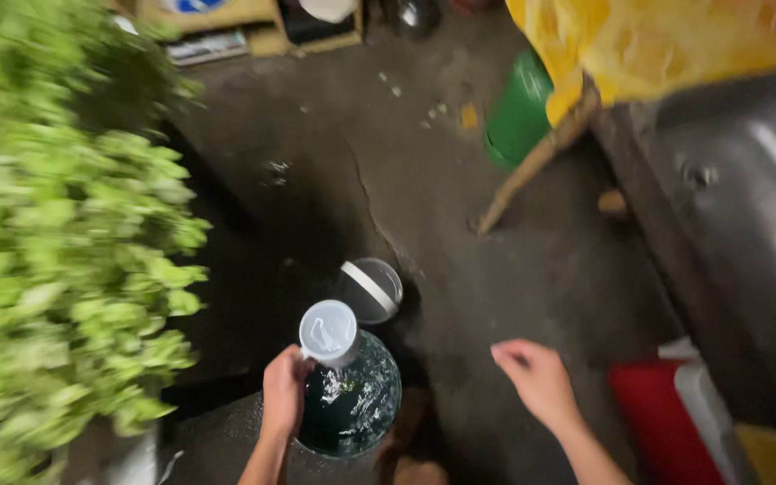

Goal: The person scoops water from a bucket using a mug and pours it into individual containers holding leafy green plants. The person repeats this process across multiple plant containers arranged on a table.

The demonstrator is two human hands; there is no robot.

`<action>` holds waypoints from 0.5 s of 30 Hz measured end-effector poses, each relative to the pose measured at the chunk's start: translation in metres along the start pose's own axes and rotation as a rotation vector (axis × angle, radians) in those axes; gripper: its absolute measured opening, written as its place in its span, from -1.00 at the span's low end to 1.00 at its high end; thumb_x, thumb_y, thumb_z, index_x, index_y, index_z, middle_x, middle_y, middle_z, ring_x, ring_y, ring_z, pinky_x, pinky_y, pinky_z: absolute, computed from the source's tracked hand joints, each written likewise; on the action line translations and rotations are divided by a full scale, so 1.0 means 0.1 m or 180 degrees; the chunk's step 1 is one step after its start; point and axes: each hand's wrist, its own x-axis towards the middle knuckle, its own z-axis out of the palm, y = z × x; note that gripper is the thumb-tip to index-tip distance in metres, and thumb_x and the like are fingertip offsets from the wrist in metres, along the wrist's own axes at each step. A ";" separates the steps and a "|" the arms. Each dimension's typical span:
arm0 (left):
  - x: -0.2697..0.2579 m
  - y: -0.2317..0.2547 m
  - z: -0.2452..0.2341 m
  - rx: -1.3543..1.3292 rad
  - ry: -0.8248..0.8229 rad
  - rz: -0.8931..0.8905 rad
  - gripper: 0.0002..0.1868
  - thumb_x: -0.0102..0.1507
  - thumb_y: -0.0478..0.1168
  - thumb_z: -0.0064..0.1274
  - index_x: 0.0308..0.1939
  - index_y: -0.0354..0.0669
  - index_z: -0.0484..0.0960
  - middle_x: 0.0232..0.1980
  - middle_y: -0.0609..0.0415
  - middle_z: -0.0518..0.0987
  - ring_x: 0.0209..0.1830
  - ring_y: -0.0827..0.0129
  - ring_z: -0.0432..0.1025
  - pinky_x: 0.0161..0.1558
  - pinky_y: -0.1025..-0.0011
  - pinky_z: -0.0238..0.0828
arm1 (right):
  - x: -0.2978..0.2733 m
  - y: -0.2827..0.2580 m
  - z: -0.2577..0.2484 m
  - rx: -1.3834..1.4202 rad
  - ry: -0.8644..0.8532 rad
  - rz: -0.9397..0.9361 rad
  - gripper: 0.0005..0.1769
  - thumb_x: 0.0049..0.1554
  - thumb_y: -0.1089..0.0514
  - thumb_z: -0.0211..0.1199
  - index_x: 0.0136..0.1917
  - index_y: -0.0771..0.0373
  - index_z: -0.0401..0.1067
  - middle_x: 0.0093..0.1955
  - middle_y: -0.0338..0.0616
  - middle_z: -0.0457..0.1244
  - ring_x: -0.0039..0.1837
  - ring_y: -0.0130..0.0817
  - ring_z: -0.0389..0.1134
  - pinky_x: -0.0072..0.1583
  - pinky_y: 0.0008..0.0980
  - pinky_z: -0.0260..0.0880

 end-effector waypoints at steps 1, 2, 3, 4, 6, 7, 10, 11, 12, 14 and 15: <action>0.03 0.28 0.06 0.0014 0.0036 0.0100 -0.66 0.29 -0.16 -0.18 -0.49 -0.30 0.47 -0.44 0.13 0.42 -0.37 0.43 0.27 -0.20 0.43 0.26 | 0.16 -0.32 -0.05 -0.0013 -0.0071 0.0070 -0.69 0.14 0.03 0.34 -0.02 0.32 0.64 -0.17 -0.11 0.48 -0.10 -0.44 0.43 -0.03 -0.43 0.40; 0.03 0.56 0.11 0.0044 0.0064 0.0254 -0.66 0.31 -0.16 -0.18 -0.49 -0.30 0.45 -0.44 0.13 0.39 -0.38 0.43 0.23 -0.23 0.42 0.22 | 0.32 -0.64 -0.07 -0.0020 -0.0171 0.0130 -0.69 0.18 0.03 0.33 -0.04 0.35 0.65 -0.20 -0.07 0.44 -0.14 -0.43 0.38 -0.07 -0.40 0.36; 0.03 0.83 0.16 0.0078 0.0096 0.0408 -0.66 0.33 -0.17 -0.18 -0.49 -0.30 0.43 -0.44 0.13 0.36 -0.38 0.43 0.20 -0.26 0.40 0.17 | 0.48 -0.95 -0.10 -0.0032 -0.0270 0.0191 -0.67 0.23 0.03 0.32 -0.05 0.37 0.65 -0.23 -0.02 0.41 -0.17 -0.41 0.33 -0.11 -0.37 0.32; 0.04 1.09 0.20 0.0121 0.0144 0.0553 -0.65 0.34 -0.17 -0.18 -0.49 -0.31 0.41 -0.44 0.12 0.32 -0.39 0.43 0.16 -0.29 0.39 0.13 | 0.64 -1.27 -0.12 0.0052 -0.0397 -0.0054 -0.67 0.23 0.03 0.30 -0.05 0.37 0.65 -0.21 -0.07 0.42 -0.17 -0.42 0.34 -0.10 -0.39 0.33; 0.11 1.56 0.29 0.0103 0.0337 0.0747 -0.66 0.32 -0.16 -0.22 -0.48 -0.27 0.47 -0.43 0.14 0.43 -0.38 0.46 0.26 -0.26 0.44 0.21 | 0.95 -1.89 -0.13 0.0219 -0.0680 -0.0526 -0.68 0.24 0.03 0.26 -0.06 0.35 0.63 -0.19 -0.16 0.44 -0.16 -0.45 0.36 -0.08 -0.43 0.36; 0.11 1.74 0.31 0.0095 0.0442 0.0835 -0.65 0.30 -0.15 -0.24 -0.48 -0.25 0.50 -0.43 0.14 0.48 -0.38 0.48 0.31 -0.24 0.46 0.26 | 1.06 -2.19 -0.13 0.0296 -0.0811 -0.0541 -0.68 0.23 0.03 0.25 -0.04 0.35 0.62 -0.16 -0.17 0.44 -0.12 -0.47 0.39 -0.06 -0.43 0.39; 0.19 2.16 0.32 -0.0239 0.0679 0.1268 -0.64 0.36 -0.13 -0.26 -0.44 -0.25 0.48 -0.42 0.16 0.45 -0.36 0.47 0.30 -0.22 0.47 0.26 | 1.45 -3.05 -0.01 0.0506 -0.1224 -0.0639 -0.69 0.21 0.05 0.22 0.01 0.33 0.59 -0.08 -0.21 0.45 0.00 -0.50 0.45 -0.01 -0.42 0.45; 0.24 2.30 0.32 -0.0350 0.0726 0.1411 -0.64 0.38 -0.16 -0.23 -0.44 -0.26 0.45 -0.42 0.15 0.41 -0.36 0.45 0.27 -0.22 0.44 0.24 | 1.57 -3.29 0.06 0.0572 -0.1379 -0.0671 -0.69 0.21 0.05 0.21 0.03 0.32 0.58 -0.05 -0.21 0.45 0.03 -0.49 0.46 0.00 -0.41 0.45; 0.27 2.42 0.31 -0.0456 0.0764 0.1520 -0.64 0.41 -0.18 -0.21 -0.45 -0.28 0.42 -0.41 0.15 0.38 -0.35 0.43 0.24 -0.22 0.42 0.22 | 1.65 -3.49 0.10 0.0627 -0.1528 -0.0662 -0.69 0.21 0.06 0.20 0.05 0.32 0.57 -0.02 -0.22 0.45 0.05 -0.49 0.46 0.00 -0.40 0.46; 0.27 2.69 0.31 -0.0495 0.0977 0.1571 -0.64 0.40 -0.20 -0.18 -0.47 -0.29 0.41 -0.43 0.13 0.37 -0.37 0.42 0.22 -0.25 0.40 0.19 | 1.82 -3.83 0.23 0.0649 -0.1918 -0.0586 -0.68 0.22 0.07 0.19 0.09 0.33 0.56 -0.02 -0.16 0.44 0.05 -0.45 0.45 0.01 -0.40 0.45; 0.25 2.85 0.32 -0.0436 0.1152 0.1504 -0.65 0.37 -0.20 -0.17 -0.49 -0.29 0.45 -0.45 0.12 0.39 -0.40 0.42 0.23 -0.27 0.41 0.19 | 1.90 -3.98 0.28 0.0661 -0.2113 -0.0553 -0.68 0.23 0.07 0.19 0.10 0.33 0.56 -0.01 -0.14 0.44 0.05 -0.43 0.45 0.02 -0.39 0.45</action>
